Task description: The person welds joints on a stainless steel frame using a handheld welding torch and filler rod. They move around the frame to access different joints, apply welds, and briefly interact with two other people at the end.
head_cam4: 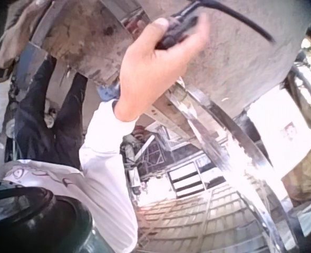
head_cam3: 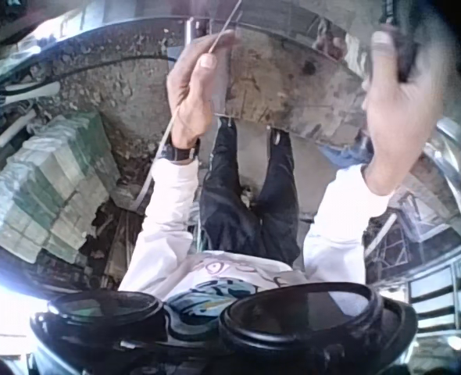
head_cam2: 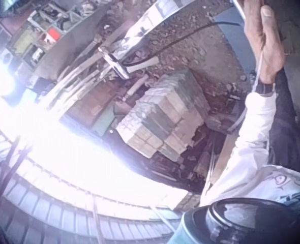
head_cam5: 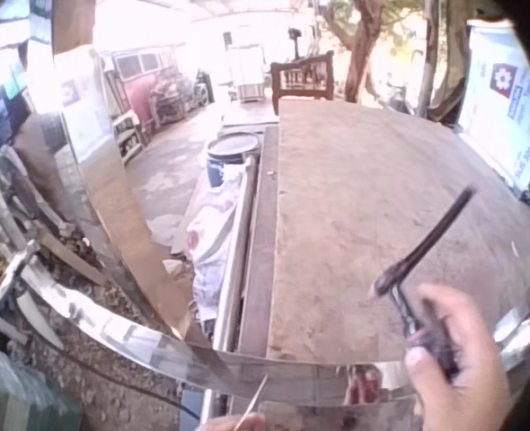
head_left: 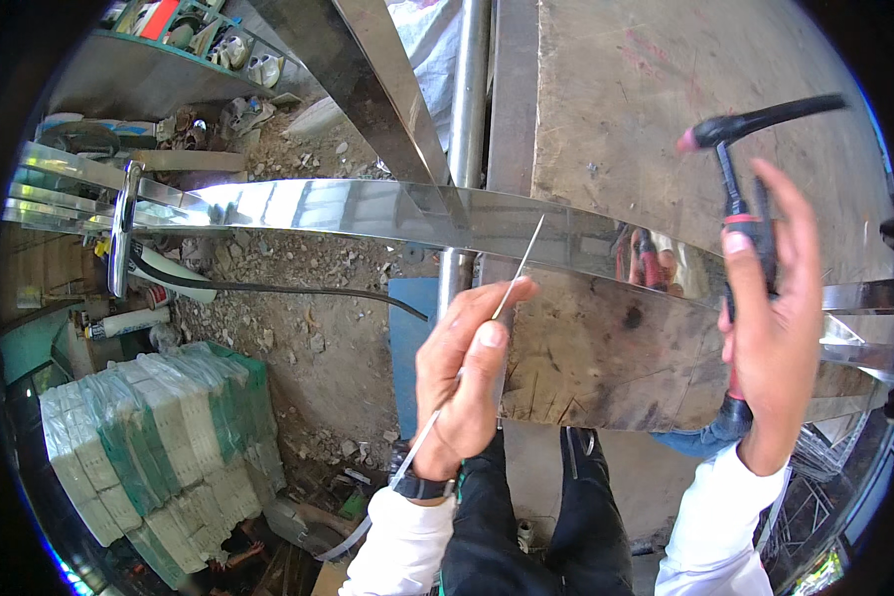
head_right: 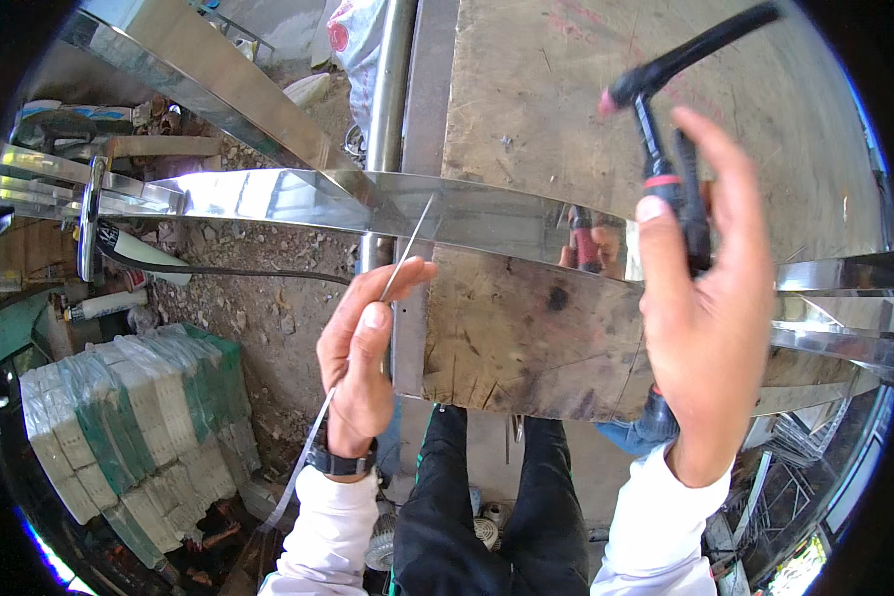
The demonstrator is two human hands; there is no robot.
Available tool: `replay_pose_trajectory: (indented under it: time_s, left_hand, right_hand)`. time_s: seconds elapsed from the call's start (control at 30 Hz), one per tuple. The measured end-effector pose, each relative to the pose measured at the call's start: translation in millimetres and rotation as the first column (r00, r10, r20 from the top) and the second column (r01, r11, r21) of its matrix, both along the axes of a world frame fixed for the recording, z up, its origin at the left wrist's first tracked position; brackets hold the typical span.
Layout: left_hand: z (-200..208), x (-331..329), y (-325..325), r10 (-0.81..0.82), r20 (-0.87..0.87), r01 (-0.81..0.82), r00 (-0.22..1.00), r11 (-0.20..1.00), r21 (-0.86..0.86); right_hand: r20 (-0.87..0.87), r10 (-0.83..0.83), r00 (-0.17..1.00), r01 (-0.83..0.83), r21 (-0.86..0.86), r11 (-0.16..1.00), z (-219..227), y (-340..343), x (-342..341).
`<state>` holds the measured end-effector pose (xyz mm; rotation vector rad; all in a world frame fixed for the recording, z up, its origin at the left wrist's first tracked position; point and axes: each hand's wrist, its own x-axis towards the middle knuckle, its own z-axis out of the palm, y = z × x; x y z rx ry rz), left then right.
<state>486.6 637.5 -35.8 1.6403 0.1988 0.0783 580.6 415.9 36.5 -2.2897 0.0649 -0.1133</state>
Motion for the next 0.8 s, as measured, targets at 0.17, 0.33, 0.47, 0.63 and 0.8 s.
replay_pose_trajectory:
  time_s: [0.17, 0.33, 0.47, 0.63, 0.8]
  left_hand:
    - [-8, 13, -15, -0.1, -0.008, 0.1, 0.995, 0.993, 0.057]
    - [-13, 18, -28, 0.005, 0.069, 0.002, 0.998, 0.996, -0.094]
    - [-28, 13, -27, 0.049, 0.181, -0.039, 0.982, 0.998, -0.058]
    - [-53, 6, -27, 0.093, 0.285, -0.022, 0.954, 0.97, -0.244]
    - [-52, 7, -29, 0.036, 0.296, 0.053, 0.954, 0.957, -0.284]
  right_hand:
    - [0.042, -0.033, 0.999, 0.034, -0.026, 0.999, 13, -9, -4]
    - [-0.088, -0.144, 0.986, 0.154, 0.12, 0.981, -4, -15, -9]
    - [-0.242, 0.103, 0.965, 0.013, 0.436, 0.9, -2, 22, -22]
    - [-0.336, 0.333, 0.881, -0.029, 0.664, 0.747, -34, 42, -16]
    - [-0.302, 0.382, 0.873, -0.125, 0.619, 0.776, -37, 48, -17]
